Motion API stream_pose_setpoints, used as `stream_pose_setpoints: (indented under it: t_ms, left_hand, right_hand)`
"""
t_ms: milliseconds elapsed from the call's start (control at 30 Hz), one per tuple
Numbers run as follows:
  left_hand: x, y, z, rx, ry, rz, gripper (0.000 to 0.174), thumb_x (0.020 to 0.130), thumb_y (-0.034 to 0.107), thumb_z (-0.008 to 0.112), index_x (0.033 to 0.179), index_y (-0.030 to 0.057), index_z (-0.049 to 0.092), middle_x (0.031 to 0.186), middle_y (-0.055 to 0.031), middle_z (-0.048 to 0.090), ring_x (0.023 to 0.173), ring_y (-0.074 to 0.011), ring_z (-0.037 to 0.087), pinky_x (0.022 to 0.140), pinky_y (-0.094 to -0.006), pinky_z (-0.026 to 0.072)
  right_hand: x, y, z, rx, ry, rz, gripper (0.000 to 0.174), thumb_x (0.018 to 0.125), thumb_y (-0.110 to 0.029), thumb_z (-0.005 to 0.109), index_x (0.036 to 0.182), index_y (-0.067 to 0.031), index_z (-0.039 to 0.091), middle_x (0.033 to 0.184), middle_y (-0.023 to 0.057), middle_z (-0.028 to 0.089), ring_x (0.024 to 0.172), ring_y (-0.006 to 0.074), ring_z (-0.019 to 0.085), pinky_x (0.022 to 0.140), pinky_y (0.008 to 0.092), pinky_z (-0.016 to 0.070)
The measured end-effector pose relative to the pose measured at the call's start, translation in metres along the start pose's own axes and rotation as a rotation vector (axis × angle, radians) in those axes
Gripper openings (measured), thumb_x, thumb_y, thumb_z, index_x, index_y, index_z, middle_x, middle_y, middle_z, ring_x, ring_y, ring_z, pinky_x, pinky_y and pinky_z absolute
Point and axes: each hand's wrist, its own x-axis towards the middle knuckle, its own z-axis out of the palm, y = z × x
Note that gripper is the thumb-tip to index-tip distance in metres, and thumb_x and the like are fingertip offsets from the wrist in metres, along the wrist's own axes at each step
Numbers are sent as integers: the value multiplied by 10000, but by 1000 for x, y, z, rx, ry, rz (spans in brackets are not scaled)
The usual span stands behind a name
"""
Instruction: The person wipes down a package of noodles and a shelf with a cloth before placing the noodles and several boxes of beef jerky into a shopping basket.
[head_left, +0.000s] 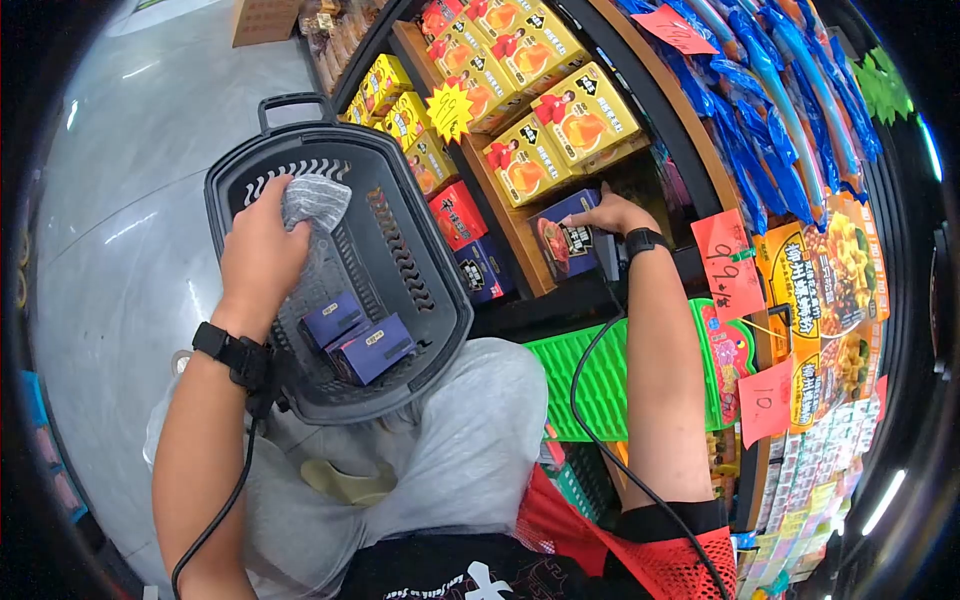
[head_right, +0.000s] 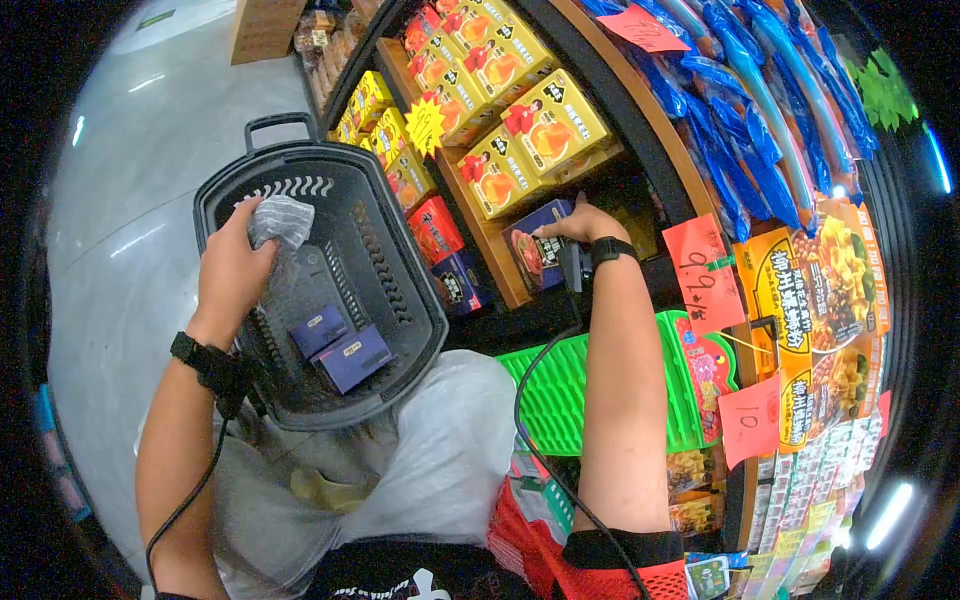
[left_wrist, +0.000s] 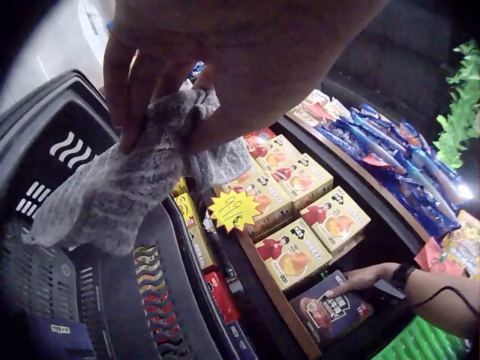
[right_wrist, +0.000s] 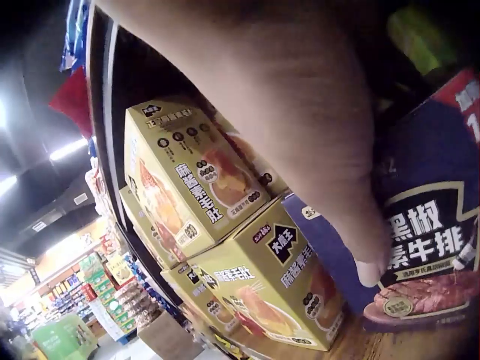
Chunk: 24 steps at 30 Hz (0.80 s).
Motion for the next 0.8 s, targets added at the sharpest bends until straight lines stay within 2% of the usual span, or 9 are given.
stream_pose_setpoints:
  t_ms: [100,200,300,400,433,533,733,800]
  left_hand:
    - [-2,-2,1,6,11,21,538,841,171,731,1357,98,597,1071,-264,722,1026,-447,688,893,-485,547]
    - [-3,-1,0,9,9,35,544,840,178,733,1361,97,596,1072,-265,721,1027,-447,688,893,-483,548]
    - [-5,1,-2,4,-14,26,547,840,178,731,1364,96,595,1065,-265,722,1021,-445,690,890,-480,548]
    - [-6,0,-1,7,-3,39,551,839,177,730,1367,94,594,1047,-263,724,1002,-442,695,879,-479,548]
    - [-6,0,0,8,7,45,553,839,177,731,1368,94,593,1040,-261,725,994,-441,697,875,-480,548]
    - [-5,3,-4,9,-22,4,517,850,165,732,1348,103,607,1101,-249,725,1049,-450,681,905,-507,550]
    - [-7,0,-1,17,-7,53,546,840,175,724,1363,85,594,1041,-262,722,1002,-447,689,872,-489,546]
    - [-5,-3,3,12,3,91,545,840,174,724,1362,82,593,1049,-263,721,1009,-447,687,874,-493,545]
  right_hand:
    - [9,11,7,-16,114,-60,1420,602,-567,928,1566,155,177,1488,321,499,1381,351,526,1135,376,418]
    - [28,34,8,71,70,-76,1312,615,-612,910,1536,122,332,1482,293,522,1369,347,535,1135,394,415]
    - [-29,-5,-15,-1,-111,141,1084,631,-675,880,1396,37,594,1419,213,612,1262,328,618,1052,405,483]
    - [-43,-11,-3,-12,-67,346,898,651,-681,870,1238,-17,725,1323,163,684,1161,289,664,989,403,505]
    - [-46,-13,-4,4,-86,310,837,659,-656,879,1186,-19,747,1232,145,725,1081,265,688,948,399,518]
    - [-35,-4,-4,24,-142,221,830,653,-655,882,1173,-22,751,1188,137,739,1034,262,693,932,388,520]
    - [-22,4,1,-125,-65,164,846,667,-697,843,1202,-49,752,1195,152,743,1065,289,717,900,395,541]
    - [-41,-12,3,-357,137,196,820,705,-706,808,1205,-57,753,1216,164,738,1102,317,715,899,420,552]
